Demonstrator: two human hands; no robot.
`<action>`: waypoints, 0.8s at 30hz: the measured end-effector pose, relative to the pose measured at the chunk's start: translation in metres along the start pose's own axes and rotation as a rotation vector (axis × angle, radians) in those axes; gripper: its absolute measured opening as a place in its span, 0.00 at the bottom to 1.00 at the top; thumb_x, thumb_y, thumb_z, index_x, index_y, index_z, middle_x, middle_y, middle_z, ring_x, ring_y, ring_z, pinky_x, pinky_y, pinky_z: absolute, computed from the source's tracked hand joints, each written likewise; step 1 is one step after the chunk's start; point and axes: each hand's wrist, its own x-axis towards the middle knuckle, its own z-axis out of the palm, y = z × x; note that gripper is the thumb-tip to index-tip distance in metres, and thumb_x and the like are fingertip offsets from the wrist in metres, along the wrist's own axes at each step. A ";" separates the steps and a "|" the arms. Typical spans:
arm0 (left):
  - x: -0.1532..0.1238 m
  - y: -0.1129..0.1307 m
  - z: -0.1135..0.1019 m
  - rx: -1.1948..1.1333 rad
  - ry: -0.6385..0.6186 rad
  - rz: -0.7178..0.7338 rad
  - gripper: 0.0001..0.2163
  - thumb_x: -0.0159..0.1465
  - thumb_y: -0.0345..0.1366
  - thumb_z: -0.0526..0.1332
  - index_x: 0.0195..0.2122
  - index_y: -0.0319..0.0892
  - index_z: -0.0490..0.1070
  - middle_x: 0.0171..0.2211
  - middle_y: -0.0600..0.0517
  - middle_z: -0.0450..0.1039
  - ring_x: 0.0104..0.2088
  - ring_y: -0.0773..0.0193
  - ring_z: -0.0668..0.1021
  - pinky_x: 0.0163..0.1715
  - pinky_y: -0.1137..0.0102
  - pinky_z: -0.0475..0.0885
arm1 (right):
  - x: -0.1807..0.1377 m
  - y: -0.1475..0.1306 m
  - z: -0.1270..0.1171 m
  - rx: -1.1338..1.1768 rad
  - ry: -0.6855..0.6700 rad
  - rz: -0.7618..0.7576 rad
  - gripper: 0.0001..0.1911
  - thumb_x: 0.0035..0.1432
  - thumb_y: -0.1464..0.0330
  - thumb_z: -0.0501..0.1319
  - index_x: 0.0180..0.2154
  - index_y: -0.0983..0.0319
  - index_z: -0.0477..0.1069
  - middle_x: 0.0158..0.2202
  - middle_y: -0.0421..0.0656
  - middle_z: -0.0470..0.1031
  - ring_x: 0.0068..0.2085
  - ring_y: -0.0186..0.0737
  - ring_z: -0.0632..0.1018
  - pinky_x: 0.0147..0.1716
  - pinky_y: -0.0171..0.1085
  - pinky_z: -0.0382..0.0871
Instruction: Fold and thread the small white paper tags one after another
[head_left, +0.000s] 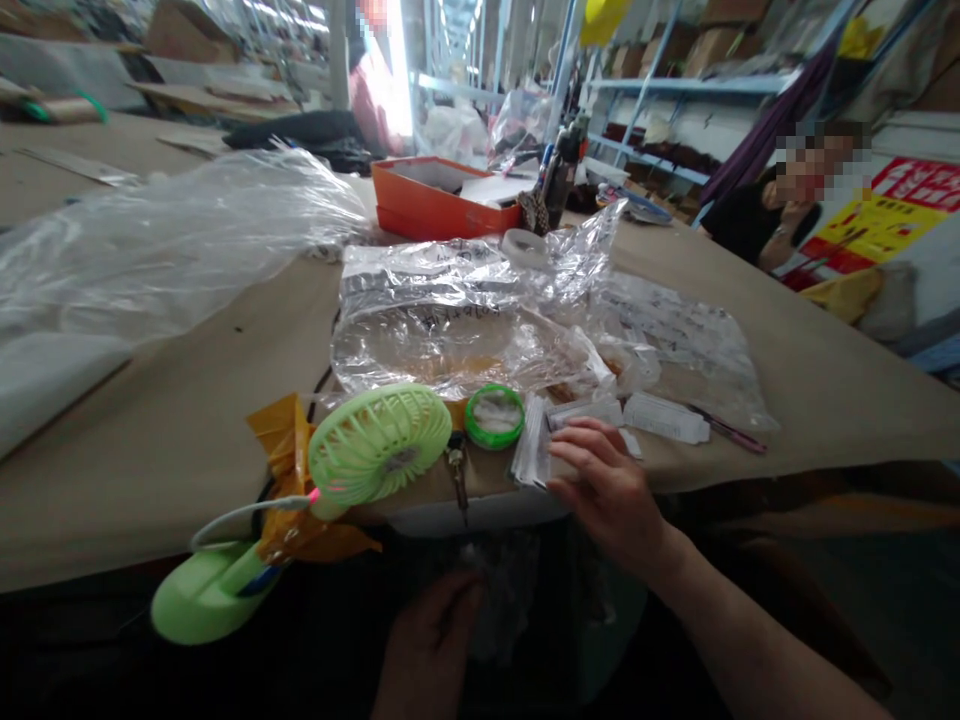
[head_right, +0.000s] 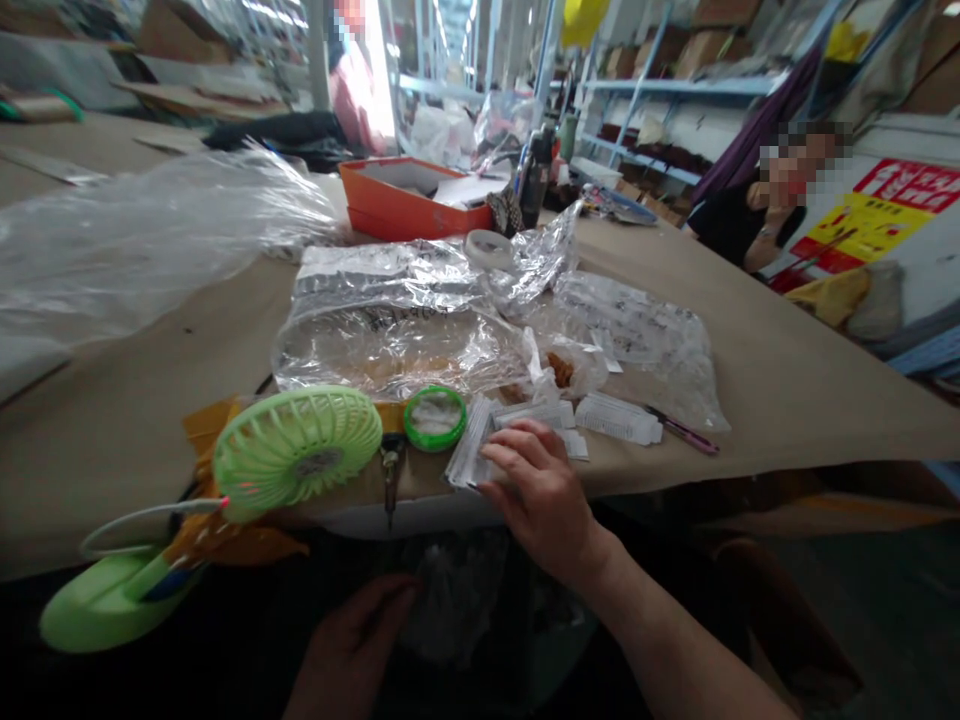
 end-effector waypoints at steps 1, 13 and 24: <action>-0.001 0.000 0.002 -0.020 -0.013 0.005 0.11 0.57 0.43 0.59 0.32 0.45 0.79 0.32 0.52 0.81 0.35 0.58 0.80 0.37 0.71 0.74 | -0.008 0.000 0.001 -0.065 -0.031 -0.024 0.15 0.57 0.68 0.62 0.47 0.63 0.69 0.48 0.50 0.72 0.55 0.50 0.67 0.54 0.52 0.63; -0.006 0.040 0.020 -0.202 -0.160 -0.035 0.06 0.56 0.37 0.62 0.27 0.43 0.78 0.26 0.52 0.78 0.30 0.61 0.76 0.33 0.72 0.69 | -0.021 0.004 0.002 0.018 0.121 -0.026 0.10 0.59 0.75 0.58 0.40 0.58 0.74 0.40 0.43 0.78 0.48 0.43 0.73 0.51 0.51 0.66; 0.003 0.092 0.047 -1.138 -0.372 -0.438 0.10 0.54 0.37 0.68 0.33 0.36 0.75 0.26 0.52 0.74 0.24 0.72 0.74 0.22 0.79 0.66 | -0.049 -0.043 -0.013 0.136 -0.033 -0.185 0.05 0.59 0.74 0.58 0.35 0.61 0.72 0.33 0.40 0.78 0.44 0.39 0.75 0.51 0.43 0.67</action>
